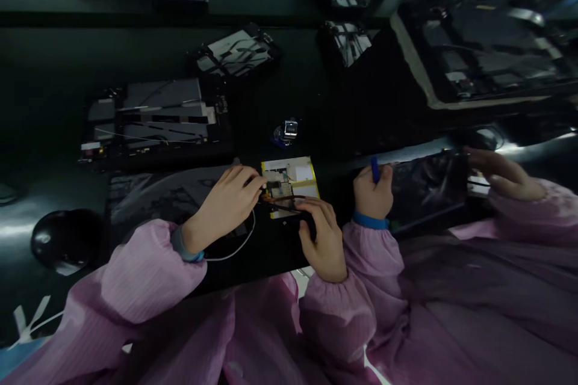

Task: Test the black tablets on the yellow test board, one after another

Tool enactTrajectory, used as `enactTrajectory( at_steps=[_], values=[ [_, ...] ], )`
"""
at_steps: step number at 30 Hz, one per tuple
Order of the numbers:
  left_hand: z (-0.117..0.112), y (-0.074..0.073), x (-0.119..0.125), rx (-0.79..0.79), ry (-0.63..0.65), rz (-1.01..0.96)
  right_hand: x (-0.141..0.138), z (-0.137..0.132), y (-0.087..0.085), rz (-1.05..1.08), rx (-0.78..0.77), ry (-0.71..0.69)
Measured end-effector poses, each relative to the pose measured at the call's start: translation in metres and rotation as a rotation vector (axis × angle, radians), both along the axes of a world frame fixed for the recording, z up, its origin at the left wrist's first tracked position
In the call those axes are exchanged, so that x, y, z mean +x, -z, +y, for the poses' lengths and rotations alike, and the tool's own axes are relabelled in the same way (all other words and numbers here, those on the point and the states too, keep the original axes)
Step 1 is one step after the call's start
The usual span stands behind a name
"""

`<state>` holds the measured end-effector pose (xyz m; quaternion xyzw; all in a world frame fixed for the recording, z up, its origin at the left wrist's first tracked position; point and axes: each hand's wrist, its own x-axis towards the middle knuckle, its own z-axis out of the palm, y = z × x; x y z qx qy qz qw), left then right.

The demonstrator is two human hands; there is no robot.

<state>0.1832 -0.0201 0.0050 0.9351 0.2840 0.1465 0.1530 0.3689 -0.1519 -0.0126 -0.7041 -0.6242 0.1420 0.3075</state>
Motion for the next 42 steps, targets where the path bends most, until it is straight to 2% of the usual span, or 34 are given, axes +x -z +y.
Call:
enactTrajectory(
  at_steps=[5,9,13,18,24,31,34,37,42],
  values=[
    [-0.021,-0.016,0.014,-0.077,0.133,-0.035,-0.002,0.000,-0.001,0.024,-0.004,-0.032],
    [-0.030,-0.015,0.023,-0.168,0.202,0.099,-0.008,0.003,-0.003,0.120,0.031,-0.043],
    [-0.026,-0.015,0.015,-0.210,0.201,0.099,-0.005,0.002,-0.002,0.140,0.052,-0.081],
    [-0.027,-0.019,0.002,-0.208,0.100,0.111,-0.001,0.005,0.001,0.115,0.029,-0.124],
    [-0.035,-0.024,0.008,-0.114,0.067,0.179,-0.002,0.004,-0.004,0.142,0.077,-0.206],
    [-0.048,-0.033,0.014,0.029,-0.054,0.133,-0.007,0.002,-0.002,0.100,0.136,-0.152],
    [-0.058,-0.034,0.022,-0.022,-0.082,0.117,-0.012,0.002,-0.001,0.027,0.197,-0.118],
    [-0.063,-0.028,0.029,-0.130,-0.087,0.125,-0.017,0.002,0.001,-0.046,0.235,-0.078],
    [-0.063,-0.017,0.030,-0.242,-0.143,-0.018,-0.022,0.002,0.005,-0.139,0.231,-0.072]
  ],
)
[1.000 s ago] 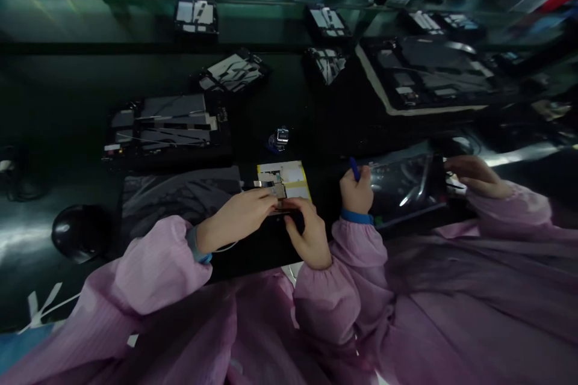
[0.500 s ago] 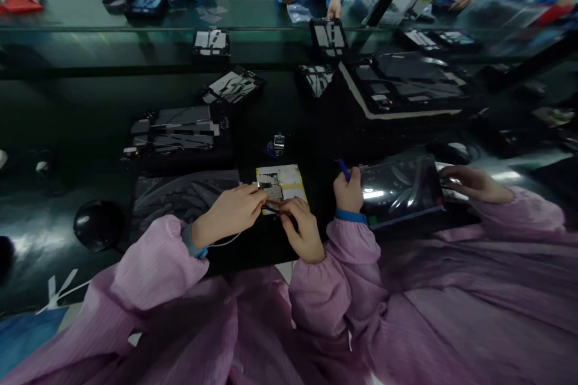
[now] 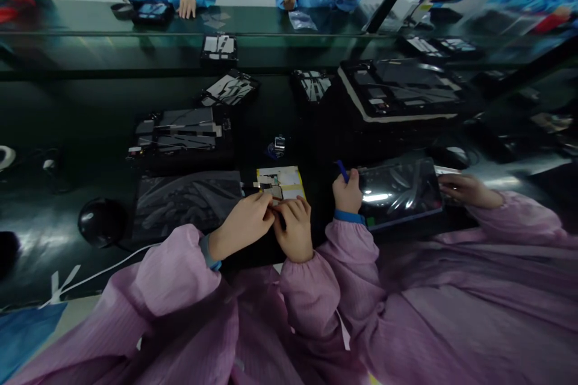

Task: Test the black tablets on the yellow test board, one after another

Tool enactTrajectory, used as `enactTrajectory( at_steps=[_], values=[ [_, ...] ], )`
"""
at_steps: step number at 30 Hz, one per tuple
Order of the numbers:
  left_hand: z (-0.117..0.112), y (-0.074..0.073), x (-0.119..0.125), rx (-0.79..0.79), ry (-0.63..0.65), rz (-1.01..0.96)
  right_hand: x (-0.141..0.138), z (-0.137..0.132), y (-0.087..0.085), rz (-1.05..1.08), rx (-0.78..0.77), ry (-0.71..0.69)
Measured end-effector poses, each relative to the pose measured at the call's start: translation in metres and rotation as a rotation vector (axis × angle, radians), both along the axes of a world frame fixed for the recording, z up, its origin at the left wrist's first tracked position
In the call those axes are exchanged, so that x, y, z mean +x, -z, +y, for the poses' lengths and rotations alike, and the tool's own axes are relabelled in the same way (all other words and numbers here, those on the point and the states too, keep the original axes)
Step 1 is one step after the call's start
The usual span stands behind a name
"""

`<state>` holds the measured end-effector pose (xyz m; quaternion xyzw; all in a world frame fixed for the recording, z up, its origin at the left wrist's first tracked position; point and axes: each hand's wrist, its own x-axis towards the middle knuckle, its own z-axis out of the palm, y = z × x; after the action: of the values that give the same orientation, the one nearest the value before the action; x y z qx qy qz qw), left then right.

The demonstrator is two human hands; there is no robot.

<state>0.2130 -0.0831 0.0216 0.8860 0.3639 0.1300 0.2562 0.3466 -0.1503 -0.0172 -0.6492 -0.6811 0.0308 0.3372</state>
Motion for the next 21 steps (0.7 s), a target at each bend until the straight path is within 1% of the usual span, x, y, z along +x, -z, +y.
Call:
enactTrajectory(
  at_steps=[4,8,10,12,14,15,16,17,18,19,20,21],
  values=[
    [0.002,0.004,-0.002,-0.031,-0.004,-0.097,-0.003,0.001,0.002,-0.027,0.038,-0.037],
    [0.004,0.006,0.000,-0.059,-0.006,-0.113,-0.004,0.003,0.006,-0.027,0.078,-0.040],
    [0.003,0.005,-0.003,-0.087,-0.009,-0.128,-0.002,0.004,0.007,-0.030,0.085,-0.013],
    [0.001,0.000,-0.017,-0.117,-0.015,-0.164,0.002,0.003,0.006,-0.040,0.098,0.060],
    [-0.003,-0.003,-0.046,-0.129,-0.036,-0.201,0.001,0.000,0.002,-0.063,0.157,0.171],
    [-0.005,-0.002,-0.066,-0.117,-0.070,-0.211,-0.001,-0.002,-0.002,-0.076,0.205,0.218],
    [-0.007,0.000,-0.088,-0.079,-0.135,-0.208,-0.006,-0.004,-0.006,-0.093,0.254,0.251],
    [-0.010,0.004,-0.112,0.004,-0.257,-0.193,-0.013,-0.006,-0.010,-0.115,0.295,0.266],
    [-0.013,0.009,-0.136,0.104,-0.422,-0.160,-0.022,-0.007,-0.013,-0.142,0.314,0.254],
    [-0.016,0.016,-0.158,0.191,-0.582,-0.115,-0.032,-0.007,-0.015,-0.173,0.303,0.211],
    [-0.020,0.024,-0.178,0.229,-0.702,-0.074,-0.043,-0.006,-0.015,-0.206,0.263,0.144],
    [-0.023,0.031,-0.194,0.224,-0.765,-0.057,-0.053,-0.003,-0.014,-0.241,0.195,0.063]
  ],
)
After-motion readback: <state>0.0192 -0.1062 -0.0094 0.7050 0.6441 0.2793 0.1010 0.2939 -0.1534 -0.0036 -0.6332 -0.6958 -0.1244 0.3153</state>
